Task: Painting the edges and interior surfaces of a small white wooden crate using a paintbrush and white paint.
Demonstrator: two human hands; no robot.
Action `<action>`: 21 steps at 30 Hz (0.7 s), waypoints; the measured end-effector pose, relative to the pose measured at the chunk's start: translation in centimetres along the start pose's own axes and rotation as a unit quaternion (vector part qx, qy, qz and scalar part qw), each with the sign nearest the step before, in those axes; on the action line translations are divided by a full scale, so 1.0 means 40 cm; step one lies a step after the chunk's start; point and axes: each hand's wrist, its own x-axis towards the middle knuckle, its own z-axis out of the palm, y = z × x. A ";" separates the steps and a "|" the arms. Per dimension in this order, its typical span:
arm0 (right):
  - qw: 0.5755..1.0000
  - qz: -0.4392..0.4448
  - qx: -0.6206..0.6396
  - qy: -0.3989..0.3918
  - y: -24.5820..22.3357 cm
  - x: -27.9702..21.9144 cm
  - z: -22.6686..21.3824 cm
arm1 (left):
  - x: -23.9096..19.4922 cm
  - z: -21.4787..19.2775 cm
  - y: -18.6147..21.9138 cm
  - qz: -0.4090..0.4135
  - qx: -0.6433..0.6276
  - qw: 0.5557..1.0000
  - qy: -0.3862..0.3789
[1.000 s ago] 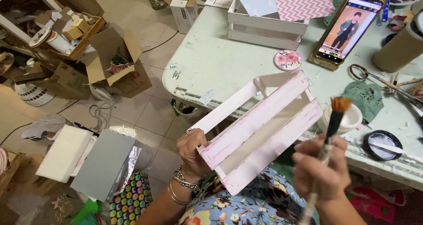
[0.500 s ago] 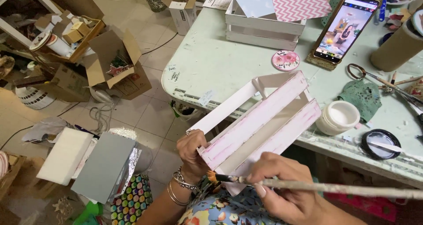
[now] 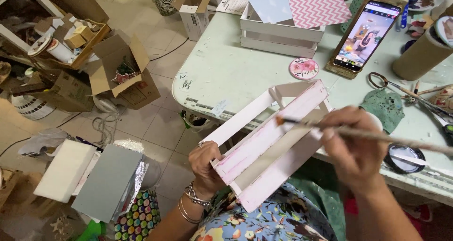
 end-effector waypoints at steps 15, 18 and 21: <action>0.996 0.058 -0.060 0.020 -0.022 -0.003 -0.073 | -0.008 -0.006 -0.003 -0.025 0.035 0.999 -0.014; 0.990 0.075 -0.110 0.054 0.014 -0.003 -0.111 | -0.007 -0.008 -0.003 -0.031 0.046 0.998 -0.014; 0.977 0.091 -0.153 0.119 0.012 -0.018 -0.136 | -0.006 -0.012 -0.004 -0.037 0.037 0.999 -0.010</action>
